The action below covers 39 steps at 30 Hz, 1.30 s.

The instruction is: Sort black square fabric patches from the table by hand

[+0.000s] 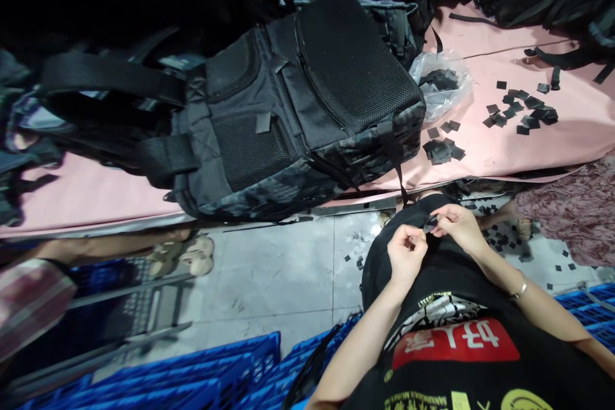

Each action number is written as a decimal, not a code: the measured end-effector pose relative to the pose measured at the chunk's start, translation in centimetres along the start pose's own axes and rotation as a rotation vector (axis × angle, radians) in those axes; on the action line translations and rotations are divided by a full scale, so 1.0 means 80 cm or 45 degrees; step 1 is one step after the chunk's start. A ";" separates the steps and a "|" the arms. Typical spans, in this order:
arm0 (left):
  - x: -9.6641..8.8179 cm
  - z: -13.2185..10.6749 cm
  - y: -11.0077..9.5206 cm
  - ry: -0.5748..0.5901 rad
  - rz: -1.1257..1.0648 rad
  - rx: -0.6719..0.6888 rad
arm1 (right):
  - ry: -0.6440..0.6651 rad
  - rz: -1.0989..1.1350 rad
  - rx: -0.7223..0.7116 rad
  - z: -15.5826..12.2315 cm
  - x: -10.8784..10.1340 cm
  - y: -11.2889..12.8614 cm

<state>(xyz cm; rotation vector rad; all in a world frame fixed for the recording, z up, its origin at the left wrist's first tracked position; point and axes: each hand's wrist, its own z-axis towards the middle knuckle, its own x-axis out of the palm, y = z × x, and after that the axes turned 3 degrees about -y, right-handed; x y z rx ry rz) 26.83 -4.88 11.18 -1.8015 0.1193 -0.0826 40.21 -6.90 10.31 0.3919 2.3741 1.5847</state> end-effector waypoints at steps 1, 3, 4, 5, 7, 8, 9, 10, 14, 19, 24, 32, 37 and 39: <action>0.000 0.001 0.001 -0.003 -0.027 -0.018 | 0.037 0.054 0.023 0.000 0.000 0.000; 0.000 0.004 0.002 0.027 -0.055 -0.064 | 0.102 0.047 0.008 -0.001 0.000 -0.001; 0.000 0.005 0.002 0.060 -0.055 -0.084 | 0.118 0.013 -0.025 -0.002 0.001 -0.001; 0.000 0.006 0.002 0.100 -0.047 -0.099 | 0.123 -0.021 -0.068 -0.003 0.002 -0.002; 0.001 0.006 -0.001 0.174 -0.028 -0.108 | 0.134 -0.069 -0.170 -0.003 0.005 -0.001; 0.001 0.006 -0.003 0.203 -0.021 -0.106 | 0.163 -0.098 -0.214 -0.003 0.006 0.000; 0.001 0.006 -0.005 0.225 -0.021 -0.103 | 0.199 -0.146 -0.243 -0.003 0.007 0.002; 0.001 0.006 -0.007 0.244 -0.020 -0.101 | 0.227 -0.221 -0.263 -0.003 0.008 0.004; 0.001 0.007 -0.010 0.277 0.124 -0.076 | 0.136 -0.600 -0.428 -0.008 0.007 0.015; 0.000 0.012 -0.003 0.442 0.177 -0.171 | 0.024 -0.657 -0.494 -0.014 0.001 0.015; -0.005 0.010 -0.015 0.432 0.311 0.156 | 0.148 -0.077 -0.031 0.000 -0.015 0.006; 0.003 0.008 -0.011 0.340 -0.067 0.044 | 0.268 0.712 0.299 0.014 -0.007 0.010; 0.010 0.012 -0.001 0.217 -0.157 -0.037 | -0.130 0.509 0.072 0.011 0.009 0.020; 0.012 0.013 -0.001 0.225 -0.140 -0.050 | -0.249 0.396 -0.029 0.011 0.012 0.022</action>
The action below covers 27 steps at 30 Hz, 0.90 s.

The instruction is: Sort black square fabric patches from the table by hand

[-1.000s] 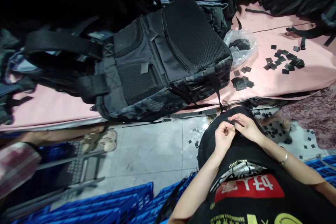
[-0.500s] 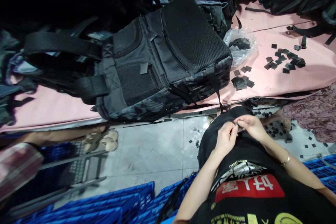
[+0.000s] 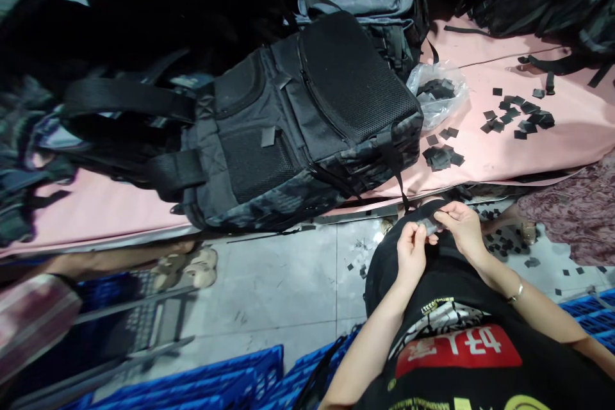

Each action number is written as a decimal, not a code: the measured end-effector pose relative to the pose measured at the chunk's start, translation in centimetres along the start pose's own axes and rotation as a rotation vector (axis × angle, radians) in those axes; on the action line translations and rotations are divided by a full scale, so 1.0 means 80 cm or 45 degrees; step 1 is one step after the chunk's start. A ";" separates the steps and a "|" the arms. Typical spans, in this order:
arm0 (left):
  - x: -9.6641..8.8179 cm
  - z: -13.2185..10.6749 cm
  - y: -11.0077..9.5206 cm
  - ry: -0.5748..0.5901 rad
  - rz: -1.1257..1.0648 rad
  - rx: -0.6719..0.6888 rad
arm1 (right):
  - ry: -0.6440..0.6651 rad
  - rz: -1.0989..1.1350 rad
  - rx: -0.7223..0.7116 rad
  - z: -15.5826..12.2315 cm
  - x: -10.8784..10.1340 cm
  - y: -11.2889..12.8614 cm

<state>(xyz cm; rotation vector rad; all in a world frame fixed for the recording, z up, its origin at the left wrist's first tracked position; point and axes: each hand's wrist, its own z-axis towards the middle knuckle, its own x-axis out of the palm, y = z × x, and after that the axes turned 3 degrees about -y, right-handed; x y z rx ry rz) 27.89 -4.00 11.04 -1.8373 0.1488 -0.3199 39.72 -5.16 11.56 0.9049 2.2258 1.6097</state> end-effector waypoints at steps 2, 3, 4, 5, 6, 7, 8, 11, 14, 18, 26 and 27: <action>0.001 -0.001 -0.002 0.040 0.066 0.042 | 0.009 -0.006 -0.020 0.000 0.002 0.000; 0.001 -0.002 -0.003 0.051 0.094 0.065 | 0.051 0.017 0.005 0.002 0.002 0.000; 0.000 -0.003 -0.004 0.048 0.102 0.076 | 0.096 0.048 0.034 0.004 0.002 0.001; 0.000 -0.003 -0.004 0.034 0.085 0.073 | 0.132 0.086 0.054 0.008 0.000 0.002; -0.002 -0.003 -0.004 0.013 0.044 0.060 | 0.147 0.127 0.057 0.013 -0.004 0.004; -0.003 -0.003 -0.003 -0.008 -0.008 0.043 | 0.137 0.172 0.042 0.018 -0.008 0.006; -0.005 -0.002 -0.002 -0.028 -0.064 0.028 | 0.112 0.216 0.018 0.025 -0.015 0.009; -0.010 0.002 0.001 -0.043 -0.184 -0.008 | 0.123 0.277 0.070 0.038 -0.036 0.015; -0.010 0.005 0.003 -0.023 -0.191 -0.028 | 0.302 0.195 0.232 0.035 -0.050 0.013; -0.009 0.007 0.006 -0.019 -0.129 -0.040 | 0.427 0.103 0.284 0.022 -0.052 0.002; -0.012 0.005 -0.002 -0.036 -0.100 -0.061 | 0.370 0.066 0.314 0.024 -0.044 0.003; -0.011 0.005 -0.004 -0.030 -0.143 -0.067 | 0.369 0.074 0.294 0.024 -0.043 0.005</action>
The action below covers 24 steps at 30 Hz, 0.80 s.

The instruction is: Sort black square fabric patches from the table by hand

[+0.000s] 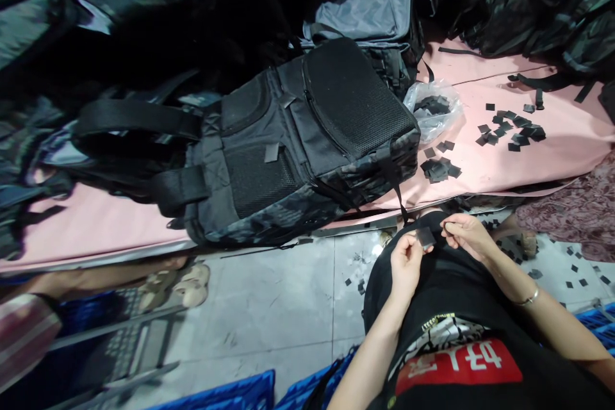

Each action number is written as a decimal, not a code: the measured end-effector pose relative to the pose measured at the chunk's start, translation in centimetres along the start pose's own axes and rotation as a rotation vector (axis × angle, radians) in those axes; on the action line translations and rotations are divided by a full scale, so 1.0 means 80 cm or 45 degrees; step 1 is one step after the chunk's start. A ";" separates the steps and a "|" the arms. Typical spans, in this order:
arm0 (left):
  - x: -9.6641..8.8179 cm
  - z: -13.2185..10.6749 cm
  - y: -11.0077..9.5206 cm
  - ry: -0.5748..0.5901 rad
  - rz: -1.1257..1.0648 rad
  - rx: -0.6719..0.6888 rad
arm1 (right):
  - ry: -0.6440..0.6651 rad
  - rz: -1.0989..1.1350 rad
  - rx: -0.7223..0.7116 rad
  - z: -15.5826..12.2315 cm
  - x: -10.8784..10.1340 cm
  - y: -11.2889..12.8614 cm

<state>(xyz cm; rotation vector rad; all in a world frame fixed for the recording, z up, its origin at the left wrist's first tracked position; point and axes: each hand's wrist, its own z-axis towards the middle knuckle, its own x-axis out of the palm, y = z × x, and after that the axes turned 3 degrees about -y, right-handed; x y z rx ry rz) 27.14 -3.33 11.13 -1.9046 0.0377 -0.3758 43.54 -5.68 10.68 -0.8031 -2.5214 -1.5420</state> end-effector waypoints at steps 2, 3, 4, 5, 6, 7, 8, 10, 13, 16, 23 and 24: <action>0.002 -0.001 -0.005 0.023 -0.113 -0.041 | 0.008 0.034 -0.034 -0.001 0.003 0.002; 0.002 -0.002 -0.007 0.039 -0.162 -0.073 | 0.016 0.068 -0.035 -0.002 0.005 0.002; 0.003 -0.002 -0.009 0.054 -0.200 -0.105 | 0.026 0.108 -0.022 -0.002 0.007 0.002; 0.003 -0.003 -0.010 0.071 -0.229 -0.131 | 0.034 0.148 -0.003 -0.002 0.009 0.002; 0.004 -0.003 -0.012 0.087 -0.249 -0.150 | 0.033 0.181 0.013 -0.003 0.011 0.002; 0.005 -0.002 -0.013 0.102 -0.264 -0.162 | 0.017 0.201 0.020 -0.002 0.013 0.001; 0.006 -0.002 -0.014 0.122 -0.275 -0.168 | -0.009 0.206 0.014 -0.002 0.016 -0.001; 0.009 0.000 -0.015 0.178 -0.264 -0.169 | -0.079 0.195 -0.037 -0.001 0.022 -0.005; 0.017 0.002 -0.012 0.208 -0.171 -0.149 | -0.217 0.172 -0.160 -0.002 0.034 -0.010; 0.024 0.003 -0.006 0.138 -0.125 -0.155 | -0.337 0.127 -0.213 -0.008 0.047 -0.013; 0.028 0.007 0.003 0.043 -0.165 -0.283 | -0.206 0.026 -0.314 -0.025 0.067 -0.012; 0.027 0.007 0.003 0.026 -0.163 -0.268 | -0.187 -0.008 -0.324 -0.025 0.068 -0.011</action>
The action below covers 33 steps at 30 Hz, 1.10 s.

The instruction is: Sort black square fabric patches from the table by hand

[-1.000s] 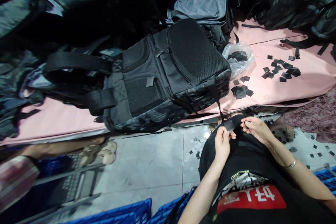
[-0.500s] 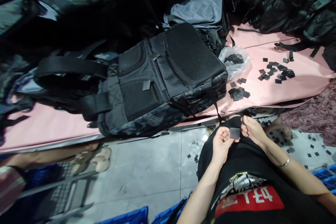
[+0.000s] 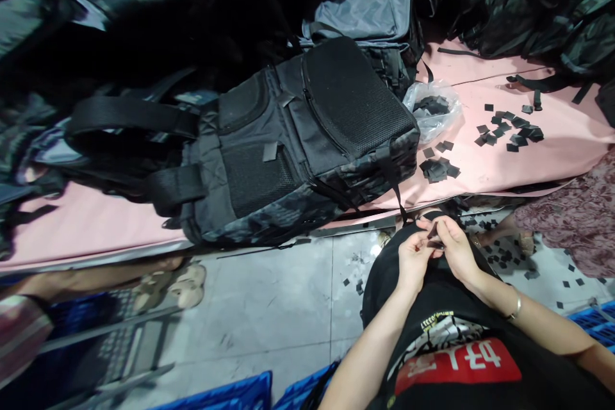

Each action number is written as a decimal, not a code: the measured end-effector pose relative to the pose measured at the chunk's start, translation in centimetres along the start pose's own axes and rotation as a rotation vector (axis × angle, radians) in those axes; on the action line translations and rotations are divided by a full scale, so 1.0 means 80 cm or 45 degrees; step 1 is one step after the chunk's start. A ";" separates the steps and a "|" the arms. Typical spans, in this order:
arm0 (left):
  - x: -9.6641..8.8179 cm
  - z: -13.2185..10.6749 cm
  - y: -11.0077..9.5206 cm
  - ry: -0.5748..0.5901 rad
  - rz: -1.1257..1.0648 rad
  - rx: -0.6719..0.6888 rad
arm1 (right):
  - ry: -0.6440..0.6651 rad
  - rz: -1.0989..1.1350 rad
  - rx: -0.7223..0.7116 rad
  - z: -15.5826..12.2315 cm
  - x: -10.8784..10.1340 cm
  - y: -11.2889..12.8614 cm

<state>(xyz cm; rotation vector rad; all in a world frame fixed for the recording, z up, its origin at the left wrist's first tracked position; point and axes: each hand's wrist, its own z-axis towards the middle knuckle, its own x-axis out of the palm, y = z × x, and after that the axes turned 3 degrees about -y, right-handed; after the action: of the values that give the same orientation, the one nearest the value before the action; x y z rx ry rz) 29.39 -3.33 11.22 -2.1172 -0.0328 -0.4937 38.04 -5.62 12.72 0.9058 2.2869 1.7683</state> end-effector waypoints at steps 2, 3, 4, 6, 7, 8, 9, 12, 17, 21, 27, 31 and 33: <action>-0.004 0.000 0.000 -0.013 0.010 0.044 | 0.010 -0.048 0.008 0.003 -0.002 0.000; -0.006 0.000 -0.001 -0.008 0.021 0.071 | -0.006 -0.039 0.023 0.007 -0.004 -0.001; -0.008 -0.001 -0.001 -0.003 0.032 0.100 | -0.028 -0.003 0.043 0.013 -0.007 -0.002; -0.013 -0.002 -0.002 -0.016 0.047 0.149 | -0.076 0.091 0.064 0.031 -0.017 -0.003; -0.015 -0.003 -0.002 -0.027 0.046 0.155 | -0.097 0.116 0.056 0.043 -0.023 -0.003; -0.016 -0.003 -0.003 -0.040 0.037 0.149 | -0.115 0.104 0.035 0.059 -0.030 -0.002; -0.017 -0.004 -0.003 -0.055 0.021 0.132 | -0.132 0.055 0.002 0.076 -0.037 0.000; -0.015 -0.004 -0.005 -0.092 -0.055 0.064 | -0.182 -0.210 -0.113 0.137 -0.055 0.009; -0.015 0.001 -0.006 -0.165 -0.070 0.088 | -0.347 -0.974 -0.356 0.204 -0.067 0.031; -0.024 0.010 -0.004 -0.278 0.113 0.236 | -0.166 -1.100 -0.441 0.159 -0.055 0.027; -0.031 0.008 -0.006 -0.363 0.626 0.553 | 0.403 -0.662 -0.130 0.044 -0.025 0.003; -0.029 0.002 -0.007 -0.251 0.506 0.445 | 0.354 -0.455 0.038 0.037 -0.026 0.001; -0.027 0.002 -0.006 -0.236 0.363 0.340 | 0.417 -0.347 0.144 0.041 -0.031 0.003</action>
<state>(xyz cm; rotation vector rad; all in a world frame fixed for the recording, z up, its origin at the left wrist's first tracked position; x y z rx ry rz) 27.35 -2.59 10.78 -1.8595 0.0913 -0.1150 41.59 -4.08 11.26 0.3091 2.5776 1.7889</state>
